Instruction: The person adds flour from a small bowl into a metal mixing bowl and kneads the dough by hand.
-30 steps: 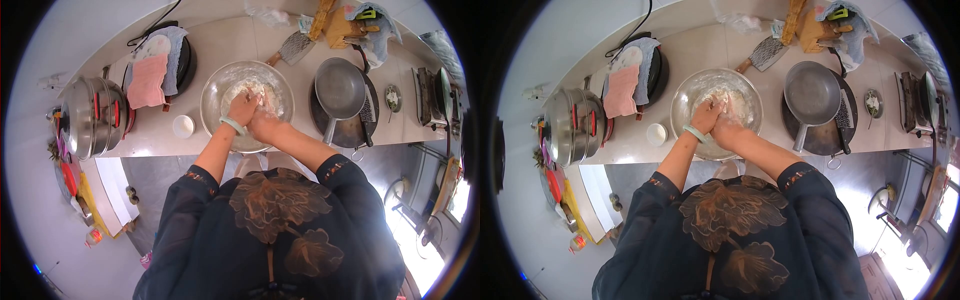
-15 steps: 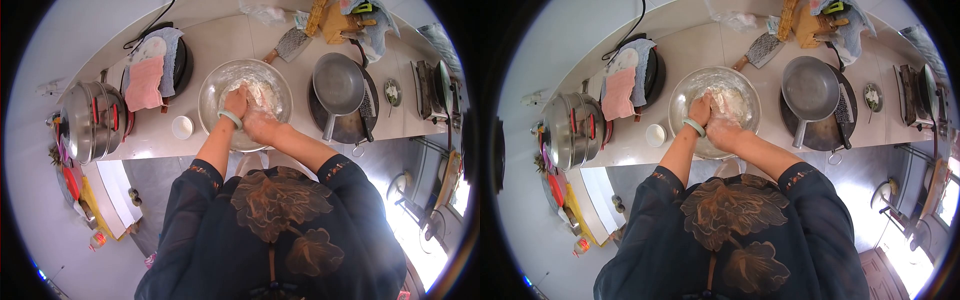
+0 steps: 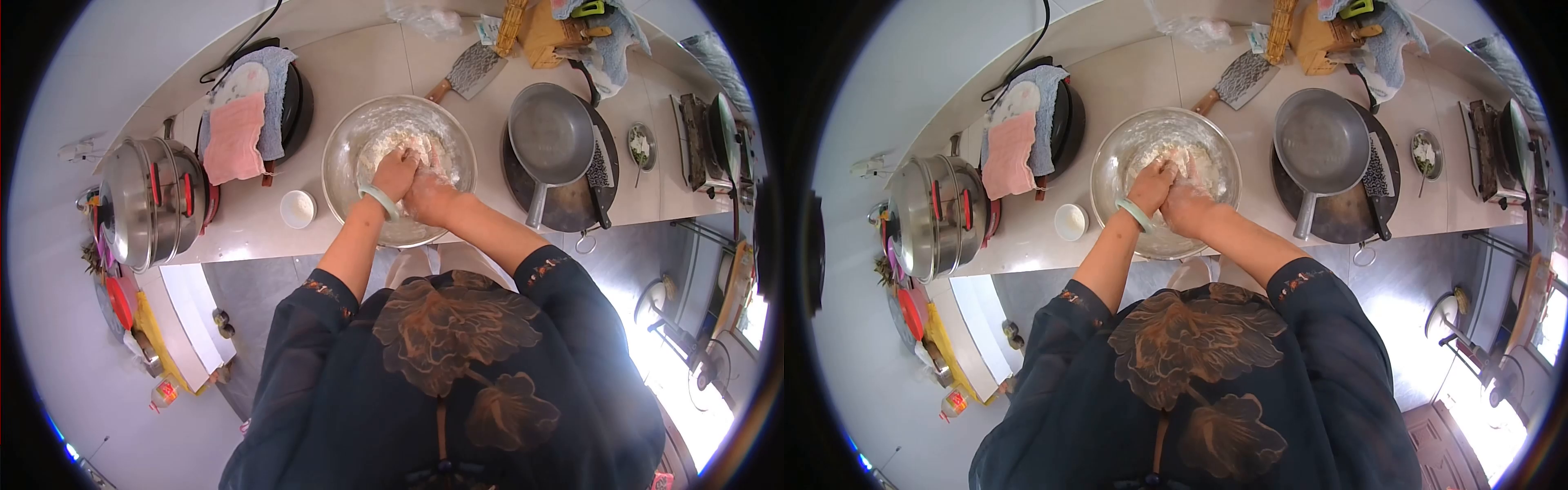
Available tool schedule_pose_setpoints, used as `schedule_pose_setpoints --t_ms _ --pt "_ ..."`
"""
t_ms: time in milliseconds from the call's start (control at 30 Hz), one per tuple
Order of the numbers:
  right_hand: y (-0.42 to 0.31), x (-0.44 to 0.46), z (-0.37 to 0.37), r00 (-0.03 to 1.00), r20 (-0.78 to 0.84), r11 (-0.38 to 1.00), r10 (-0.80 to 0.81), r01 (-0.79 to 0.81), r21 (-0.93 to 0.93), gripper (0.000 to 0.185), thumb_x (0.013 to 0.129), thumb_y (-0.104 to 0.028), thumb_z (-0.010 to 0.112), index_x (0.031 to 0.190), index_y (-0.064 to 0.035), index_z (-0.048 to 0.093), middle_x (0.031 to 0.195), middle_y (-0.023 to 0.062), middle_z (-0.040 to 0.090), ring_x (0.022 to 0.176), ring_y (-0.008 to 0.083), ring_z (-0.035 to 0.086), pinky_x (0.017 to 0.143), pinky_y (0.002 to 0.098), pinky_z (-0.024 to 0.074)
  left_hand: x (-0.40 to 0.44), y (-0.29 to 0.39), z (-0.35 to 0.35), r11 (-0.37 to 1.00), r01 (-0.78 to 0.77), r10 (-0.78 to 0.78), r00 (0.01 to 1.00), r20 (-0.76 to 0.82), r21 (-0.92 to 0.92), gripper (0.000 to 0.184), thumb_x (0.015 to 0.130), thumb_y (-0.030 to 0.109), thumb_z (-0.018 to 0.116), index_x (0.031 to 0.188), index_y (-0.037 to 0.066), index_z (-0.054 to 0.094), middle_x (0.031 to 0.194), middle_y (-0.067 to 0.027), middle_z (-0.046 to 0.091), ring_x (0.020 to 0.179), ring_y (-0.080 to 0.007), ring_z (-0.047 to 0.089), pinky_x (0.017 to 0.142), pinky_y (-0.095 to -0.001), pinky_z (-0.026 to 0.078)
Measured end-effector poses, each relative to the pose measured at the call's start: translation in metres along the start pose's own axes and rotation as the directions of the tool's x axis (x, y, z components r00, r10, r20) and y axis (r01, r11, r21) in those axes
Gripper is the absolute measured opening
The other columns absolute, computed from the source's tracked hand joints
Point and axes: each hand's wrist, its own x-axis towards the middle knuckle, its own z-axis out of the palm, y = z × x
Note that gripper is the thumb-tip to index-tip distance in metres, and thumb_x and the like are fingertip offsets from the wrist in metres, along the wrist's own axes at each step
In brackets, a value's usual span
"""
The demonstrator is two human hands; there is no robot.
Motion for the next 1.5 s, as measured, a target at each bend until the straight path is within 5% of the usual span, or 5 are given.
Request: schedule_pose_setpoints --t_ms 100,267,467,967,1500 --pt "0.005 0.001 0.007 1.000 -0.013 0.999 -0.021 0.021 0.039 0.035 0.084 -0.017 0.050 0.113 -0.0003 0.061 0.108 0.0242 0.064 0.102 0.0408 0.061 0.107 0.0667 -0.0004 -0.005 0.004 -0.001 0.998 -0.035 0.035 0.999 0.006 0.055 0.050 0.087 0.022 0.059 0.126 -0.007 0.052 0.107 -0.0258 0.065 0.100 -0.0364 0.063 0.088 -0.0386 0.047" --pt "0.008 0.002 0.016 0.999 0.046 0.992 -0.005 -0.001 0.126 0.029 0.084 -0.013 0.051 0.107 -0.0006 0.064 0.107 0.0224 0.064 0.100 0.0384 0.061 0.103 0.0523 0.0338 -0.006 0.009 -0.011 0.990 -0.062 0.063 0.998 -0.008 0.123 0.036 0.083 0.024 0.066 0.104 -0.005 0.066 0.085 -0.0202 0.069 0.083 -0.0296 0.067 0.078 -0.0354 0.050" --pt "0.008 -0.002 0.017 0.981 -0.117 0.976 -0.154 0.169 0.134 0.029 0.080 -0.016 0.060 0.104 -0.0006 0.063 0.110 0.0195 0.060 0.101 0.0356 0.061 0.091 0.0448 0.0457 0.004 -0.013 -0.015 0.899 0.238 -0.242 0.970 0.035 -0.368 0.027 0.087 0.020 0.063 0.094 -0.005 0.069 0.073 -0.0120 0.067 0.065 -0.0173 0.060 0.065 -0.0306 0.048" --pt "0.003 -0.005 0.015 0.990 0.094 0.991 -0.108 0.100 0.083 0.024 0.081 -0.015 0.055 0.096 0.0001 0.065 0.099 0.0210 0.066 0.095 0.0366 0.063 0.089 0.0458 0.0462 -0.013 0.028 -0.003 0.850 -0.116 0.138 0.990 -0.006 0.514 0.048 0.088 0.042 0.059 0.090 -0.006 0.067 0.087 -0.0233 0.067 0.077 -0.0290 0.066 0.071 -0.0364 0.050" --pt "-0.005 -0.021 -0.003 0.964 -0.081 0.964 -0.252 0.258 0.070 0.028 0.081 -0.020 0.059 0.099 0.0011 0.062 0.096 0.0214 0.065 0.097 0.0364 0.061 0.094 0.0466 0.0424 -0.001 0.000 -0.009 0.878 0.240 -0.197 0.970 0.144 -0.414 0.028 0.096 0.020 0.053 0.108 -0.003 0.063 0.088 -0.0083 0.064 0.079 -0.0152 0.060 0.074 -0.0296 0.051"
